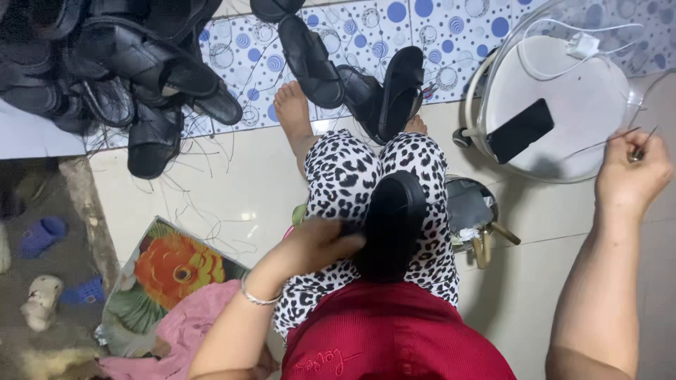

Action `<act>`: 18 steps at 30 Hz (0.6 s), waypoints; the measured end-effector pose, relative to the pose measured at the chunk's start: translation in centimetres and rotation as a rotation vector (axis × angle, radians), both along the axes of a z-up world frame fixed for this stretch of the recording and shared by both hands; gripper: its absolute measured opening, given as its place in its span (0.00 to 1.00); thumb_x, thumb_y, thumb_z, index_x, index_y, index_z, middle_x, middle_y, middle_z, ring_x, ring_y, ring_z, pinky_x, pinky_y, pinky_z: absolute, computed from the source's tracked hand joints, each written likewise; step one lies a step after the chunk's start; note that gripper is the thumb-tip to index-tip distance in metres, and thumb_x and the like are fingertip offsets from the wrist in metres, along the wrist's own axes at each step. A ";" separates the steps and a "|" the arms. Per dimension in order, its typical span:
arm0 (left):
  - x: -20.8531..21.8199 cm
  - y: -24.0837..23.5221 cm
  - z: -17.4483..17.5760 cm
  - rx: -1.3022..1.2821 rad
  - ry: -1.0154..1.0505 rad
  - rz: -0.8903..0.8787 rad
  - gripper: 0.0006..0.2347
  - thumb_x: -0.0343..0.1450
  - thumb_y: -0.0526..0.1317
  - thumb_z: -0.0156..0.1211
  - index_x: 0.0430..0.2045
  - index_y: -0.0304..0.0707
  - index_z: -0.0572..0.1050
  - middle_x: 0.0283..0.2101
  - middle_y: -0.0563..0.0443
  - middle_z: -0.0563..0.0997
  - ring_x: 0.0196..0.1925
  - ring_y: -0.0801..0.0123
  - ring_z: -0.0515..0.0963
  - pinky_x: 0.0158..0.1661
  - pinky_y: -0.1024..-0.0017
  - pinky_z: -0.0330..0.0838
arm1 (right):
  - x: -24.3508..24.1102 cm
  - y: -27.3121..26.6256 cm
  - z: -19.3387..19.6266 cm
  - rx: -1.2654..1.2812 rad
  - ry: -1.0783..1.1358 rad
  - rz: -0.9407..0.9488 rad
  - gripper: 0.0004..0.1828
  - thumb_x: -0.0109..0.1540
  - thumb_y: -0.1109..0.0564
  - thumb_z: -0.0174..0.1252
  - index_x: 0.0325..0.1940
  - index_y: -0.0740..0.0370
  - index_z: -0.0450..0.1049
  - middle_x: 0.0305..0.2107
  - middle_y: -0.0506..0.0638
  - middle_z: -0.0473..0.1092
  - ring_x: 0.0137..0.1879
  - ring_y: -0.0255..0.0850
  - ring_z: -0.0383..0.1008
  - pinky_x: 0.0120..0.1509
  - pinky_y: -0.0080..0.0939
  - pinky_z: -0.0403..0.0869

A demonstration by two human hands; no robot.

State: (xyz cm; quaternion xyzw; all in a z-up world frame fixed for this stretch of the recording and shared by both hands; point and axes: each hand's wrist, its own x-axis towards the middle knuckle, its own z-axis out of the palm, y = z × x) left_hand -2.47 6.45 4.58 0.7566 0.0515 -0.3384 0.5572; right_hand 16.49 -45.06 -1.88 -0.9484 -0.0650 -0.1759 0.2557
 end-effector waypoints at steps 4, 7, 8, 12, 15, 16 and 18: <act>0.0 -0.6 -1.0 -0.235 -0.184 -0.142 0.16 0.76 0.49 0.46 0.46 0.48 0.82 0.47 0.59 0.84 0.43 0.75 0.83 0.43 0.75 0.72 | -3.1 7.8 4.4 0.062 0.096 0.072 0.20 0.69 0.75 0.61 0.65 0.67 0.77 0.51 0.62 0.68 0.53 0.51 0.74 0.60 0.47 0.73; 1.2 -0.1 -1.3 -0.462 -0.266 0.029 0.19 0.77 0.51 0.43 0.50 0.42 0.78 0.50 0.50 0.82 0.48 0.65 0.81 0.49 0.67 0.69 | -8.2 21.7 8.4 0.268 0.325 0.335 0.17 0.62 0.62 0.71 0.55 0.60 0.79 0.46 0.57 0.75 0.58 0.54 0.75 0.63 0.49 0.71; 2.0 0.1 -1.4 -0.462 -0.269 0.021 0.19 0.77 0.51 0.43 0.50 0.42 0.78 0.50 0.50 0.82 0.48 0.65 0.81 0.49 0.67 0.69 | -8.8 22.6 9.8 0.269 0.319 0.329 0.17 0.62 0.62 0.71 0.55 0.60 0.79 0.46 0.57 0.75 0.58 0.54 0.75 0.63 0.49 0.71; 4.1 1.1 -1.9 -0.974 -0.455 0.478 0.29 0.78 0.56 0.36 0.59 0.26 0.69 0.56 0.30 0.77 0.60 0.45 0.76 0.64 0.49 0.63 | -9.6 24.1 13.9 -0.001 0.929 0.590 0.13 0.61 0.50 0.63 0.46 0.57 0.82 0.37 0.60 0.81 0.45 0.63 0.80 0.46 0.64 0.78; 3.9 3.1 -3.8 -1.295 -0.380 0.791 0.27 0.78 0.57 0.32 0.53 0.31 0.73 0.37 0.39 0.72 0.43 0.54 0.72 0.65 0.41 0.65 | -9.5 23.7 14.6 0.112 0.879 0.634 0.07 0.59 0.55 0.63 0.36 0.56 0.86 0.37 0.54 0.82 0.42 0.52 0.84 0.43 0.51 0.81; 3.8 3.9 -4.7 -1.436 -0.253 0.945 0.26 0.79 0.56 0.30 0.43 0.40 0.80 0.17 0.56 0.68 0.22 0.70 0.69 0.61 0.39 0.68 | -9.3 23.7 14.6 0.276 0.782 0.648 0.06 0.57 0.62 0.64 0.34 0.57 0.86 0.40 0.53 0.82 0.41 0.49 0.84 0.42 0.44 0.80; 4.0 3.9 -5.2 -1.381 -0.147 1.017 0.24 0.79 0.55 0.35 0.36 0.40 0.80 0.14 0.61 0.62 0.17 0.76 0.62 0.40 0.60 0.64 | -9.5 24.8 13.2 0.519 0.855 0.608 0.12 0.58 0.65 0.54 0.37 0.65 0.84 0.34 0.57 0.81 0.29 0.41 0.77 0.29 0.38 0.75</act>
